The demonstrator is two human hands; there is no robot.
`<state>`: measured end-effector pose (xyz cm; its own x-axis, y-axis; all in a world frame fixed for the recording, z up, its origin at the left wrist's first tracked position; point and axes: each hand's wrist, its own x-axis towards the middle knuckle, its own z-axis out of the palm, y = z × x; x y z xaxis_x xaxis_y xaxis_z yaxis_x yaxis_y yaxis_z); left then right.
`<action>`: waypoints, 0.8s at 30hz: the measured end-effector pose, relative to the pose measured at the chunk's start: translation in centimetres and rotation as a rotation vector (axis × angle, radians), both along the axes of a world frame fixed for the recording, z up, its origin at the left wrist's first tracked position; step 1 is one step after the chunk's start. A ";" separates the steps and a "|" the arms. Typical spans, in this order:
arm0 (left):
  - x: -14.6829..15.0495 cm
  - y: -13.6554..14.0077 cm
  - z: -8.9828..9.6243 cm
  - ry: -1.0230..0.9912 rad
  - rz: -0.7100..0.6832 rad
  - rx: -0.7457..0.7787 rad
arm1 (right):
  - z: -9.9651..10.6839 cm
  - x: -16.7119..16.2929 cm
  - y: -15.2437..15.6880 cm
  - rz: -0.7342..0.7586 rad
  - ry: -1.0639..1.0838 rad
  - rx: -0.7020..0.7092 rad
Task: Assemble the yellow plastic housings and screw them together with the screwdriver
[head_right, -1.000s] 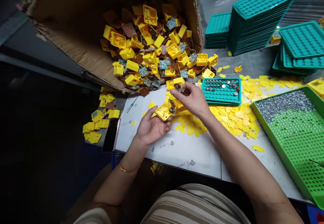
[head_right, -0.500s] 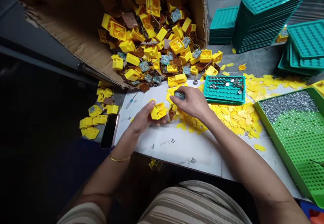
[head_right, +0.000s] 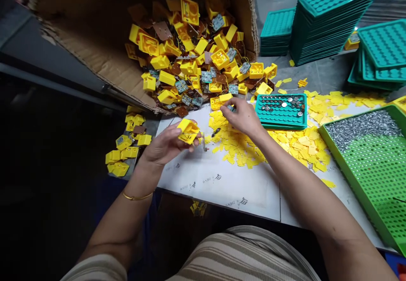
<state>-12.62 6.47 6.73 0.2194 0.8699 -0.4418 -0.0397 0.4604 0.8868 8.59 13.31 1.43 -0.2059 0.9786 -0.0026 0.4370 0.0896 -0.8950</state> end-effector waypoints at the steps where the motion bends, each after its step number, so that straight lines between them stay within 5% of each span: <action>1: 0.1 -0.2 -0.1 -0.101 0.056 -0.062 | -0.3 0.0 0.2 0.037 -0.050 -0.020; 6: 1.1 -1.8 -0.2 -0.435 0.203 -0.188 | 0.1 0.3 -1.2 -0.039 -0.255 0.144; 8: 1.6 -2.5 -0.1 -0.499 0.216 -0.204 | 0.8 0.5 -2.6 -0.060 -0.216 0.240; 10: 2.2 -3.1 0.0 -0.555 0.208 -0.212 | 1.0 0.3 -4.1 0.088 -0.051 0.252; 14: 3.3 -3.7 0.1 -0.622 0.212 -0.205 | -0.5 -1.3 -6.0 0.428 0.238 0.174; 18: 3.7 -3.9 0.0 -0.653 0.319 -0.208 | -1.9 -1.9 -6.0 0.385 0.337 0.094; 24: 2.8 -4.5 -0.3 -0.664 0.448 -0.140 | -1.6 -0.1 -4.5 0.491 0.469 -0.232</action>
<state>-9.85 1.99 6.40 0.1180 0.8834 -0.4535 -0.7439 0.3811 0.5489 8.49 8.82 -0.21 -0.6528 0.7575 -0.0025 -0.0404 -0.0381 -0.9985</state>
